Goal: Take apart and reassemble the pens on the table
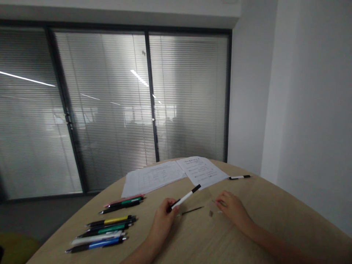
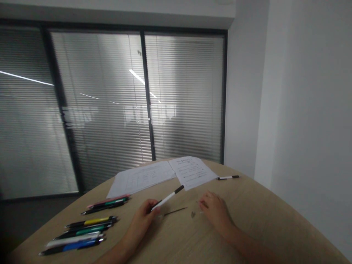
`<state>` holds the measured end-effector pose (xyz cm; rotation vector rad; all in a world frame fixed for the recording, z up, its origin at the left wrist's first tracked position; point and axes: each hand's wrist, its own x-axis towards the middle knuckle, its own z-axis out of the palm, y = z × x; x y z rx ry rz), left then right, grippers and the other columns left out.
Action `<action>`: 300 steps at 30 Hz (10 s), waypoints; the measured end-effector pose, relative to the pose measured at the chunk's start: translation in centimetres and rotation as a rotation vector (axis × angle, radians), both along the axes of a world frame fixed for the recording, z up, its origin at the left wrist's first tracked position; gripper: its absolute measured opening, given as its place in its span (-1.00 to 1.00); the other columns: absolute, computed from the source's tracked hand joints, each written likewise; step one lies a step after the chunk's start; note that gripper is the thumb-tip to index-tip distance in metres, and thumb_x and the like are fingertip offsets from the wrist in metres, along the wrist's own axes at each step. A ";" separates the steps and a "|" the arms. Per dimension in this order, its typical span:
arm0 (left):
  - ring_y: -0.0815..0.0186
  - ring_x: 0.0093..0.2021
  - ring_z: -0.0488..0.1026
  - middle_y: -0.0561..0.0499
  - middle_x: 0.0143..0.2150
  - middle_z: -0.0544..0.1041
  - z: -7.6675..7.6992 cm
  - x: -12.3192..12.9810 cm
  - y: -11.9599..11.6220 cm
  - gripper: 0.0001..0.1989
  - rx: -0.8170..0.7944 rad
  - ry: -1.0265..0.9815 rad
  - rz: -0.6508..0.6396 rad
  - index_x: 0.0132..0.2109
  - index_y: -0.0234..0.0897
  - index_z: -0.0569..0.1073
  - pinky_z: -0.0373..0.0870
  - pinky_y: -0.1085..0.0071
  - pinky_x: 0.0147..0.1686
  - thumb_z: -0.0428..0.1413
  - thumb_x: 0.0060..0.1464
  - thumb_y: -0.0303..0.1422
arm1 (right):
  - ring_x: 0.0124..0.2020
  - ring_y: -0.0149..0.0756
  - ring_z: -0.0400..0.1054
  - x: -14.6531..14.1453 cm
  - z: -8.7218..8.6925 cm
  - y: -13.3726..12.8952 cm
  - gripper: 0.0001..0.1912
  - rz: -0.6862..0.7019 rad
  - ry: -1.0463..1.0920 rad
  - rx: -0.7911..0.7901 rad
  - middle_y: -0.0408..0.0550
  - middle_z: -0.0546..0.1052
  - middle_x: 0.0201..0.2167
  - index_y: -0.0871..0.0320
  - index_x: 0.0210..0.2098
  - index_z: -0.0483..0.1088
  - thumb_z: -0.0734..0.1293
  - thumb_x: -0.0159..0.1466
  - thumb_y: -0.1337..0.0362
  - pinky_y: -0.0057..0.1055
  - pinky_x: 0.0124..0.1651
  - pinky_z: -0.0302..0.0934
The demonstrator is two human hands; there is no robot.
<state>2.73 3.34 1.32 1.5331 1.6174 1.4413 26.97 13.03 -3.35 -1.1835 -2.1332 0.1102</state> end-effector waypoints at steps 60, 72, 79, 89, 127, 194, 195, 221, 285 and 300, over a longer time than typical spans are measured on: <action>0.28 -0.49 0.32 0.12 -0.61 0.40 0.3 -0.3 -0.2 -0.68 -0.091 -0.203 -0.033 -0.43 -0.28 0.44 0.20 0.42 -0.42 0.09 -0.21 -0.09 | -0.21 -0.20 0.34 -0.3 0.8 -0.9 -0.78 -0.045 -0.003 0.022 -0.03 0.50 -0.29 0.12 -0.29 0.44 0.18 0.15 0.38 -0.27 -0.13 0.17; 0.34 -0.58 0.22 0.13 -0.68 0.28 0.2 -0.3 -0.1 -0.60 -0.134 -0.175 -0.030 -0.65 -0.23 0.35 0.10 0.47 -0.51 -0.03 -0.10 -0.03 | -0.22 -0.21 0.34 -0.6 0.8 -1.3 -0.78 -0.138 -0.136 0.014 -0.02 0.50 -0.28 0.11 -0.29 0.44 0.18 0.16 0.36 -0.28 -0.13 0.14; 0.34 -0.60 0.19 0.13 -0.70 0.27 0.2 -0.2 -0.1 -0.59 -0.129 -0.192 -0.014 -0.66 -0.22 0.34 0.10 0.47 -0.53 -0.03 -0.13 -0.01 | -0.20 -0.22 0.31 -1.2 1.6 -2.5 -0.78 0.052 -0.162 0.132 -0.01 0.47 -0.27 0.15 -0.25 0.41 0.17 0.18 0.39 -0.26 -0.11 0.16; 0.33 -0.57 0.21 0.13 -0.70 0.27 0.6 0.0 -0.2 -0.60 -0.138 -0.125 -0.015 -0.69 -0.22 0.32 0.11 0.46 -0.50 -0.06 -0.15 -0.04 | -0.16 -0.22 0.27 -1.4 2.4 -4.1 -0.75 0.231 -0.204 0.187 0.00 0.44 -0.20 0.12 -0.17 0.37 0.21 0.16 0.39 -0.24 -0.07 0.16; 0.27 -0.42 0.39 0.07 -0.53 0.48 -1.1 -0.1 0.9 -0.85 0.009 -0.462 -0.070 -0.49 -0.30 0.45 0.27 0.40 -0.35 0.15 -0.35 -0.36 | -0.38 -0.21 0.39 -9.4 2.6 -4.4 -0.67 0.286 -0.585 0.374 -0.08 0.55 -0.46 0.09 -0.45 0.47 0.14 0.17 0.53 -0.30 -0.16 0.20; 0.33 -0.51 0.30 0.11 -0.59 0.40 0.2 0.6 -0.1 -0.92 -0.017 -0.111 -0.108 -0.54 -0.26 0.39 0.21 0.45 -0.45 0.11 -0.32 -0.36 | -0.29 -0.24 0.35 -1.3 5.9 -4.2 -0.81 0.154 -0.091 0.146 0.00 0.48 -0.36 0.19 -0.32 0.34 0.15 0.13 0.48 -0.31 -0.21 0.22; 0.33 -0.51 0.31 0.11 -0.59 0.41 0.2 0.7 -0.1 -0.93 -0.013 -0.089 -0.102 -0.54 -0.25 0.40 0.22 0.45 -0.45 0.10 -0.31 -0.37 | -0.30 -0.25 0.35 -1.4 5.9 -4.3 -0.80 0.166 -0.075 0.134 0.00 0.48 -0.36 0.19 -0.32 0.34 0.15 0.12 0.49 -0.31 -0.21 0.22; 0.18 -0.28 0.45 -0.04 -0.35 0.56 -0.2 0.9 -1.0 -0.82 0.042 0.243 -0.176 -0.34 -0.23 0.52 0.30 0.35 -0.23 0.04 -0.10 -0.37 | -0.24 -0.32 0.40 -3.2 6.9 -7.2 -0.67 0.391 0.493 -0.207 -0.02 0.48 -0.26 0.11 -0.17 0.29 0.16 0.05 0.44 -0.35 -0.19 0.33; 0.22 -0.27 0.37 -0.07 -0.32 0.49 -0.7 0.7 -2.2 -0.84 0.233 0.482 -0.192 -0.24 -0.27 0.42 0.29 0.35 -0.21 -0.03 0.05 -0.45 | -0.34 -0.24 0.39 1.3 10.3 -5.0 -0.74 0.188 -0.216 0.559 -0.04 0.54 -0.37 0.10 -0.34 0.40 0.11 0.21 0.42 -0.27 -0.22 0.21; 0.28 -0.31 0.36 -0.04 -0.34 0.47 -0.9 0.7 -2.1 -0.85 0.290 0.651 -0.180 -0.23 -0.28 0.38 0.31 0.38 -0.25 -0.06 0.07 -0.49 | -0.47 -0.31 0.35 1.4 11.1 -4.6 -0.68 0.178 -0.280 0.833 -0.10 0.51 -0.52 0.16 -0.42 0.38 0.05 0.20 0.54 -0.34 -0.31 0.12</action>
